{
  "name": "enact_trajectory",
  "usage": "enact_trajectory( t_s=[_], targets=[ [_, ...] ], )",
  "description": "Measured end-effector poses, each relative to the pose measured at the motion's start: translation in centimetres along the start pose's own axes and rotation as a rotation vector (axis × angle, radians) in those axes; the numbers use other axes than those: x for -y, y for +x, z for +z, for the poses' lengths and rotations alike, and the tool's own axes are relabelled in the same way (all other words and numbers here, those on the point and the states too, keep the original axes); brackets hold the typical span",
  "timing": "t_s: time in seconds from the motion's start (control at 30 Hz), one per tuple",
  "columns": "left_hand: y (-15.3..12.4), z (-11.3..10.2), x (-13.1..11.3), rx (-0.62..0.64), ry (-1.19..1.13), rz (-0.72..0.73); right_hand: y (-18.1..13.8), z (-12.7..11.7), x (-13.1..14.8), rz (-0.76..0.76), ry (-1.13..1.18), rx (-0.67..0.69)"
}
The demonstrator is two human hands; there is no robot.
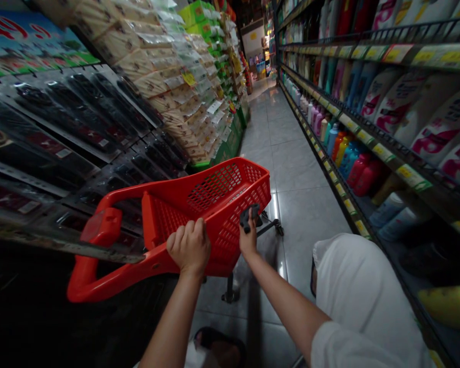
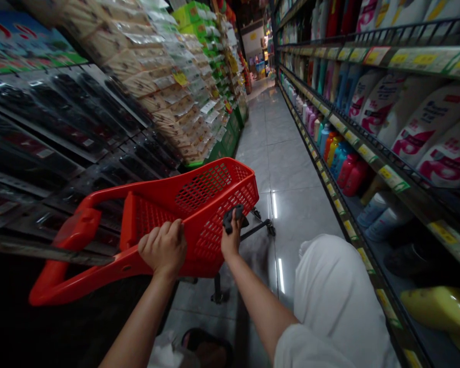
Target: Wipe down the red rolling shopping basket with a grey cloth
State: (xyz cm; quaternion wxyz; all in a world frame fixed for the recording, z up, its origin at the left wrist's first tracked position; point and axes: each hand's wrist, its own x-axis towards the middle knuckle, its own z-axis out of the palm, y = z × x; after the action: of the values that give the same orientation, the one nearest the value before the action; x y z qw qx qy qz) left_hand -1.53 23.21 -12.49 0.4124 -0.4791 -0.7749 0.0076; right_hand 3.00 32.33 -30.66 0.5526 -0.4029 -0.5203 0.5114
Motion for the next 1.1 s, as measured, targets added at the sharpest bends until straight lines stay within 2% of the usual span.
enact_trajectory(
  t_s=[0.1, 0.2, 0.27, 0.37, 0.43, 0.5, 0.57, 0.67, 0.73, 0.8, 0.9, 0.97, 1.03, 1.1],
  targets=[
    [0.0, 0.3, 0.1, -0.026, 0.013, 0.022, 6.9, -1.0, 2.0, -0.065, 0.026, -0.061],
    [0.1, 0.5, 0.1, -0.025, 0.022, 0.026, 10.0, -1.7, 2.4, -0.084, 0.06, -0.079],
    [0.3, 0.6, 0.0, -0.014, 0.024, 0.013, 9.1, -1.6, 1.6, -0.021, 0.098, -0.103],
    [0.6, 0.5, -0.3, 0.0, 0.018, -0.008, 4.3, -0.5, 0.1, 0.108, 0.169, -0.088],
    [0.8, 0.4, -0.4, 0.01, 0.01, -0.014, 1.0, 0.5, 0.0, 0.111, 0.196, -0.018],
    [1.0, 0.3, -0.5, 0.021, 0.006, -0.021, -0.6, 1.3, 0.9, 0.06, 0.194, 0.058],
    [1.1, 0.2, -0.6, 0.033, 0.008, -0.029, 0.2, 1.7, 2.4, 0.014, 0.188, 0.058],
    [1.2, 0.1, -0.8, 0.055, 0.016, -0.042, 3.9, 1.5, 3.9, 0.031, 0.186, -0.091],
    [1.3, 0.2, -0.9, 0.059, 0.019, -0.042, 5.5, 1.2, 3.5, 0.084, 0.184, -0.162],
    [1.4, 0.3, -1.1, 0.054, 0.018, -0.038, 4.9, 1.0, 2.3, 0.15, 0.183, -0.151],
    [1.4, 0.6, -1.2, 0.052, 0.002, -0.04, 1.1, 1.7, 0.6, 0.215, 0.192, -0.081],
    [1.4, 0.7, -1.3, 0.055, -0.013, -0.044, -1.2, 2.3, 0.6, 0.2, 0.21, -0.03],
    [1.4, 0.7, -1.3, 0.064, -0.028, -0.05, -1.5, 2.6, 1.5, 0.15, 0.222, 0.012],
    [1.4, 0.5, -1.3, 0.079, -0.05, -0.062, 0.4, 2.4, 2.8, 0.087, 0.213, 0.017]
  ],
)
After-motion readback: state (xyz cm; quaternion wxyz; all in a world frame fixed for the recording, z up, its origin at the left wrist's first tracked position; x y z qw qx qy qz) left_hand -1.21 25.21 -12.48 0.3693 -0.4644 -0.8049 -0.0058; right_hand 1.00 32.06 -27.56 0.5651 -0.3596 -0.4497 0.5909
